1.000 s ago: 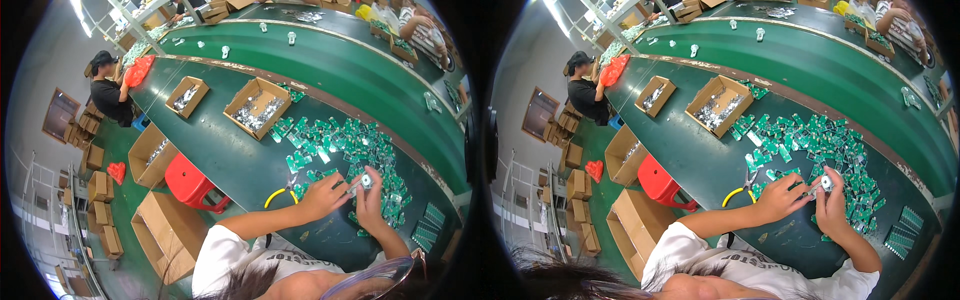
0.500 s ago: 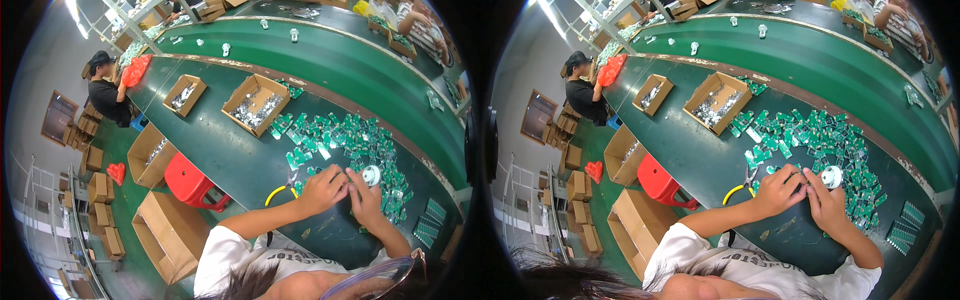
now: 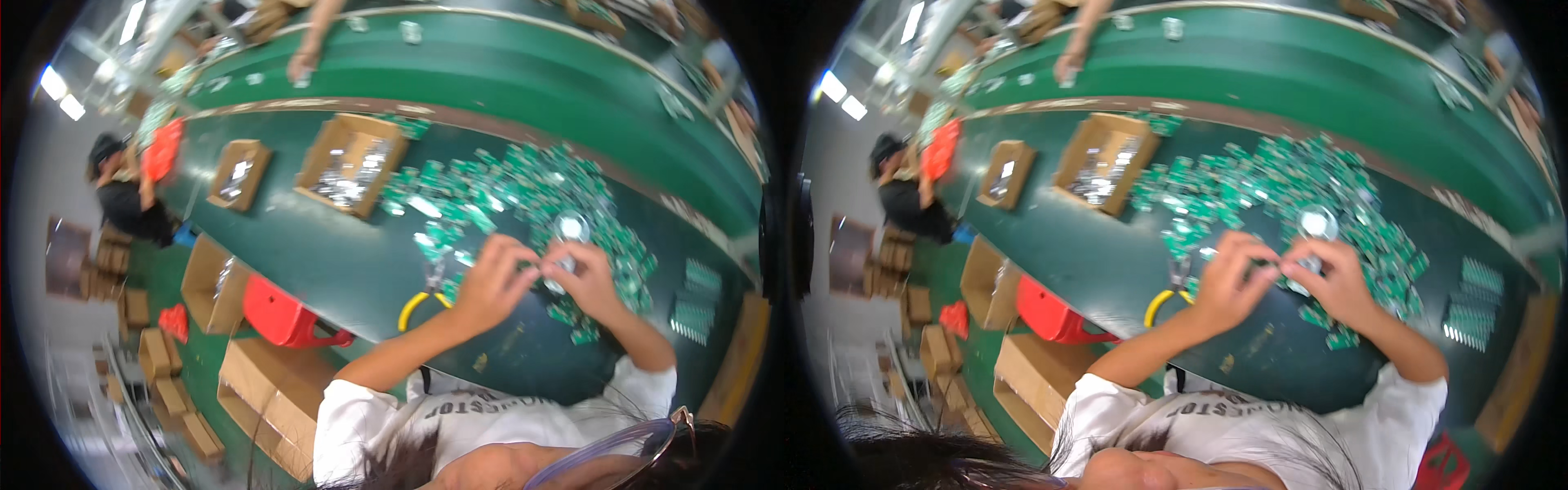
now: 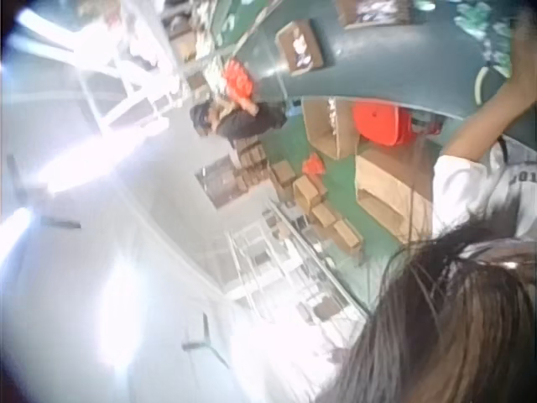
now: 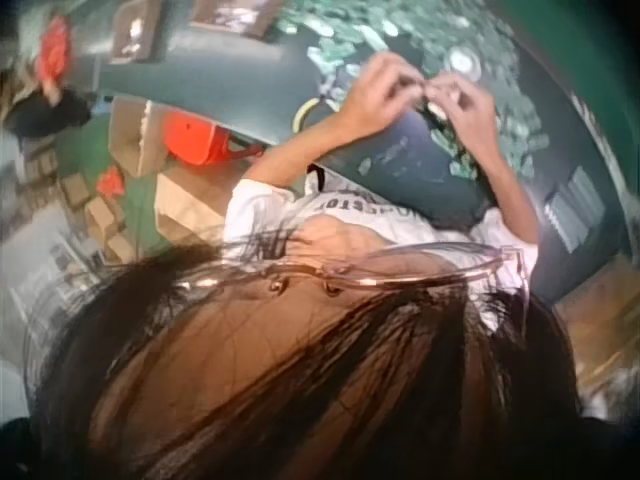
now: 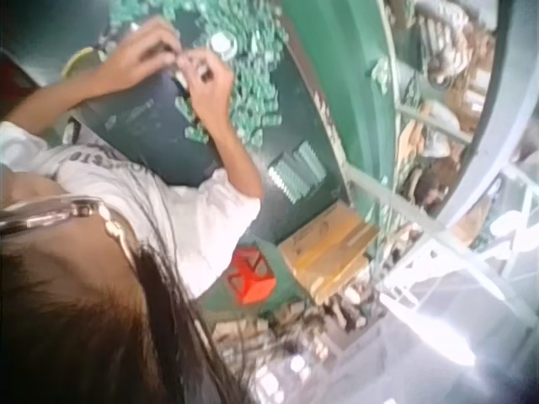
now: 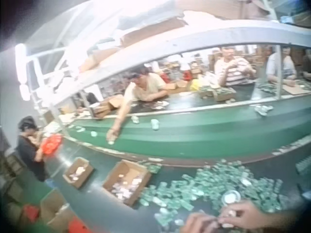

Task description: Assembling small electronic components into plastic housings on a production line.

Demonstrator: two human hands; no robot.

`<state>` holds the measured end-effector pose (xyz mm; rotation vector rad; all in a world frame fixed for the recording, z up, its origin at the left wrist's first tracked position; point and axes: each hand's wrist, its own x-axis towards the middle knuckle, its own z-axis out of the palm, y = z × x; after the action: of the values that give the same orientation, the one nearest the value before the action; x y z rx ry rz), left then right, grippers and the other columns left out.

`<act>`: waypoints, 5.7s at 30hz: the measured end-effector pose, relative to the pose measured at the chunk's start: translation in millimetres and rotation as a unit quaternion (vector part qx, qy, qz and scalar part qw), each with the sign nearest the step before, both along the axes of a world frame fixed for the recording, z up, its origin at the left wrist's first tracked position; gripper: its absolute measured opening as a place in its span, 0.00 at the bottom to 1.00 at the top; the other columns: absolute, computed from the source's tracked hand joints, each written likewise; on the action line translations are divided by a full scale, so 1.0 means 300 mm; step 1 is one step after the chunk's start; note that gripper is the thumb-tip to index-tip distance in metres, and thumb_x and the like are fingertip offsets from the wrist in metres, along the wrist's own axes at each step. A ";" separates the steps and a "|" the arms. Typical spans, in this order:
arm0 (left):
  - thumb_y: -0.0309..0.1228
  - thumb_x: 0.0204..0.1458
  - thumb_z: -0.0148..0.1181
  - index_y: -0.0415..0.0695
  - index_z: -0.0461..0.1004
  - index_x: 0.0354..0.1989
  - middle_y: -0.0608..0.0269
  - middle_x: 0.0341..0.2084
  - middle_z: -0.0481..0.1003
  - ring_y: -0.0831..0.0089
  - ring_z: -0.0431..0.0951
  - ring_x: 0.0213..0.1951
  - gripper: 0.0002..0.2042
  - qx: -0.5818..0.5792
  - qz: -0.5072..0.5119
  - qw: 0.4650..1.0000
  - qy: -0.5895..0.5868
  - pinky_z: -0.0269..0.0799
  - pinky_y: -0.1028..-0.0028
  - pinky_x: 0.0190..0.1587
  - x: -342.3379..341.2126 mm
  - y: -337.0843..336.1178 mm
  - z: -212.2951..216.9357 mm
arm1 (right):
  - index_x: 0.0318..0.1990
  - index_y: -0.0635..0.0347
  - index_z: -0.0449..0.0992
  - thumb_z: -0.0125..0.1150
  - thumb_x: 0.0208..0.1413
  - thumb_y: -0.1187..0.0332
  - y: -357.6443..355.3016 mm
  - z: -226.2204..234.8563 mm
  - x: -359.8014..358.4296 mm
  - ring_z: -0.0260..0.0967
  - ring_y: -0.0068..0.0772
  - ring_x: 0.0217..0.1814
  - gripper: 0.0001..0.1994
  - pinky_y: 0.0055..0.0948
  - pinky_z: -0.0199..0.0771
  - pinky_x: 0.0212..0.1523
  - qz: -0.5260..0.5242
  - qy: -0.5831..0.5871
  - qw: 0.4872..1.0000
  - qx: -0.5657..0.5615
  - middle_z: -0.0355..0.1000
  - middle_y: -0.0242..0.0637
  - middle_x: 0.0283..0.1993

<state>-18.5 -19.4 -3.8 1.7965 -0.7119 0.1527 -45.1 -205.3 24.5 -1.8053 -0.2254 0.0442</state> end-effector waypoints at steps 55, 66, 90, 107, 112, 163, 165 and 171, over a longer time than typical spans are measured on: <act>0.25 0.53 0.58 0.39 0.70 0.33 0.63 0.23 0.75 0.84 0.72 0.17 0.04 -0.206 -0.160 0.805 0.532 0.61 0.86 0.16 0.037 0.045 0.008 | 0.31 0.56 0.77 0.73 0.38 0.66 0.010 -0.052 -0.009 0.68 0.35 0.31 0.12 0.35 0.68 0.31 -0.044 -0.341 0.909 -0.234 0.69 0.34 0.31; 0.22 0.53 0.58 0.37 0.71 0.35 0.63 0.27 0.75 0.84 0.72 0.22 0.04 -0.068 -0.015 0.957 0.280 0.66 0.85 0.22 -0.002 0.002 0.005 | 0.31 0.61 0.71 0.60 0.54 0.70 0.041 -0.079 -0.004 0.59 0.15 0.29 0.05 0.19 0.56 0.27 -0.069 0.014 0.987 0.146 0.66 0.30 0.29; 0.20 0.45 0.63 0.37 0.69 0.28 0.61 0.20 0.76 0.74 0.80 0.25 0.07 0.003 0.028 0.990 0.137 0.74 0.78 0.25 -0.023 -0.009 -0.020 | 0.29 0.62 0.72 0.62 0.48 0.79 0.058 -0.077 -0.021 0.62 0.26 0.35 0.04 0.27 0.61 0.36 -0.058 -0.103 0.993 0.025 0.66 0.33 0.31; 0.21 0.43 0.65 0.39 0.71 0.28 0.60 0.15 0.73 0.69 0.74 0.16 0.07 0.107 0.071 0.982 -0.141 0.66 0.74 0.17 -0.032 -0.024 -0.054 | 0.28 0.63 0.71 0.60 0.51 0.78 0.047 -0.090 -0.012 0.63 0.27 0.33 0.04 0.27 0.61 0.35 -0.033 -0.075 0.997 0.017 0.69 0.34 0.27; 0.21 0.45 0.64 0.38 0.70 0.30 0.59 0.15 0.73 0.69 0.75 0.16 0.08 0.079 0.064 0.991 -0.092 0.68 0.74 0.18 -0.046 -0.030 -0.060 | 0.27 0.63 0.71 0.61 0.51 0.77 0.045 -0.107 -0.004 0.63 0.27 0.33 0.04 0.28 0.62 0.37 -0.027 -0.071 0.996 0.043 0.69 0.34 0.27; 0.19 0.42 0.64 0.37 0.70 0.31 0.58 0.17 0.73 0.68 0.75 0.18 0.09 0.072 0.077 0.987 -0.119 0.69 0.73 0.20 -0.029 -0.024 -0.059 | 0.30 0.64 0.72 0.59 0.53 0.77 0.043 -0.094 0.014 0.59 0.20 0.37 0.03 0.23 0.61 0.37 0.022 0.069 0.977 0.201 0.65 0.30 0.32; 0.19 0.42 0.64 0.36 0.70 0.31 0.58 0.18 0.73 0.67 0.75 0.19 0.09 0.081 0.077 0.986 -0.127 0.69 0.73 0.20 -0.028 -0.023 -0.063 | 0.29 0.64 0.71 0.59 0.53 0.76 0.040 -0.096 0.014 0.59 0.20 0.37 0.03 0.23 0.61 0.37 0.021 0.085 0.975 0.203 0.65 0.30 0.31; 0.17 0.42 0.63 0.34 0.70 0.33 0.56 0.19 0.72 0.65 0.73 0.18 0.10 0.077 0.056 0.984 -0.151 0.66 0.71 0.19 -0.029 -0.024 -0.074 | 0.27 0.63 0.71 0.61 0.52 0.73 0.026 -0.088 0.013 0.60 0.18 0.36 0.06 0.21 0.61 0.37 0.030 0.149 0.963 0.224 0.65 0.29 0.31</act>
<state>-27.1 -26.7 -25.8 1.9856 -0.8543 0.4642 -41.1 -197.6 -1.9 -1.3199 -0.0646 0.2850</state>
